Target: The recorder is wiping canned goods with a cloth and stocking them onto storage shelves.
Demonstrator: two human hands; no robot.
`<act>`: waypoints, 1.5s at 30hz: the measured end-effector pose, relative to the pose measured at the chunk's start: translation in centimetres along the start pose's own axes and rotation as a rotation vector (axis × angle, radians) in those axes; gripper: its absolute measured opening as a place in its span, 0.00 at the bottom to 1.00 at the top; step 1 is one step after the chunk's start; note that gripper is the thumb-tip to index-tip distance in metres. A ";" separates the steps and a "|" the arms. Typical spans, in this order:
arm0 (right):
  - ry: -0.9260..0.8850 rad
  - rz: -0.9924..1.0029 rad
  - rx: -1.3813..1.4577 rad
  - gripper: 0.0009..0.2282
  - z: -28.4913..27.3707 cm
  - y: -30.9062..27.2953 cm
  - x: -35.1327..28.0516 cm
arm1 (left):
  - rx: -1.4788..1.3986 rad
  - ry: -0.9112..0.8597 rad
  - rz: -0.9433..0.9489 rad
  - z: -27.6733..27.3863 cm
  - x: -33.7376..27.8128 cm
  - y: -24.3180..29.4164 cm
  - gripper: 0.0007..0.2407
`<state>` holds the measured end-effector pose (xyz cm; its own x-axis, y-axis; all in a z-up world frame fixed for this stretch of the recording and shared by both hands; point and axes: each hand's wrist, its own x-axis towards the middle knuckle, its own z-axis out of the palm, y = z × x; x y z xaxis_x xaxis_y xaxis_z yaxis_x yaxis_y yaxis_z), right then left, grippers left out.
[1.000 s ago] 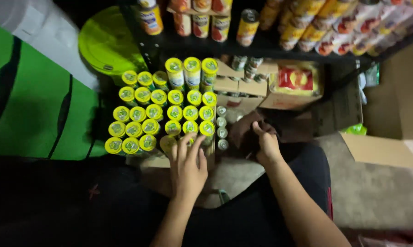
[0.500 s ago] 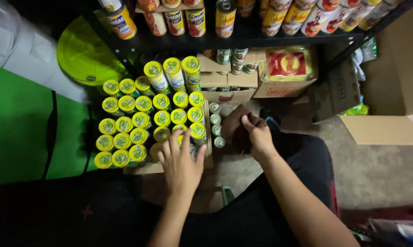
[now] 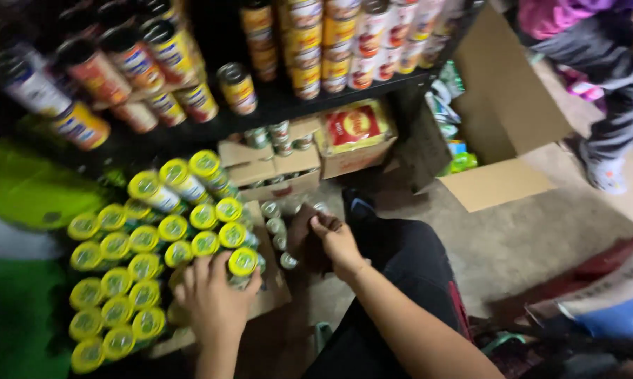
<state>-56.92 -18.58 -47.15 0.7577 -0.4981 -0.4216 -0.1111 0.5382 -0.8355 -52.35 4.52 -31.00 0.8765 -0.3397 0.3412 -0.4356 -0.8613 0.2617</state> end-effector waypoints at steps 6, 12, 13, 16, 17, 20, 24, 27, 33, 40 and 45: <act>0.082 0.073 0.098 0.14 4.8 -7.3 -4.9 | -1.091 -0.204 -0.215 0.4 -1.9 2.4 0.24; -0.279 0.085 0.271 0.24 4.6 -6.3 -6.0 | -1.407 -0.272 -0.659 7.1 -0.6 8.5 0.20; -0.276 0.085 0.271 0.24 5.3 -7.5 -6.6 | -1.407 -0.276 -0.659 7.4 0.4 9.4 0.20; -0.203 -0.226 0.298 0.24 6.1 -10.2 -7.4 | -1.299 -0.198 -0.667 9.5 3.0 12.0 0.21; -0.168 -0.347 0.203 0.25 5.8 -10.1 -7.1 | -1.251 -0.122 -0.573 10.8 3.6 12.3 0.21; -0.136 -0.472 0.120 0.25 5.5 -11.6 -7.3 | -1.121 0.001 -0.386 11.6 5.8 14.0 0.22; -0.174 -0.507 0.159 0.25 4.6 -12.5 -6.4 | -0.866 0.075 -0.238 12.8 7.3 15.2 0.22; -0.150 -0.517 0.113 0.27 2.9 -12.9 -5.1 | -0.834 0.012 -0.174 13.7 7.1 16.1 0.22; -0.136 -0.246 0.429 0.32 2.5 -16.1 -6.7 | -0.633 -0.201 -0.178 9.4 6.7 18.0 0.24; -0.195 -0.083 0.643 0.29 2.3 -14.8 -7.5 | -0.684 -0.173 -0.146 7.3 6.2 17.7 0.24; -0.414 0.177 0.922 0.30 2.7 -13.2 -8.2 | -0.505 -0.037 0.012 6.5 5.1 16.4 0.23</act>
<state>-59.94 -19.81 -31.70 0.9602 -0.1809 -0.2126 0.1619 0.9813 -0.1038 -53.70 -13.76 -30.82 0.8733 -0.3696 0.3174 -0.4829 -0.5701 0.6646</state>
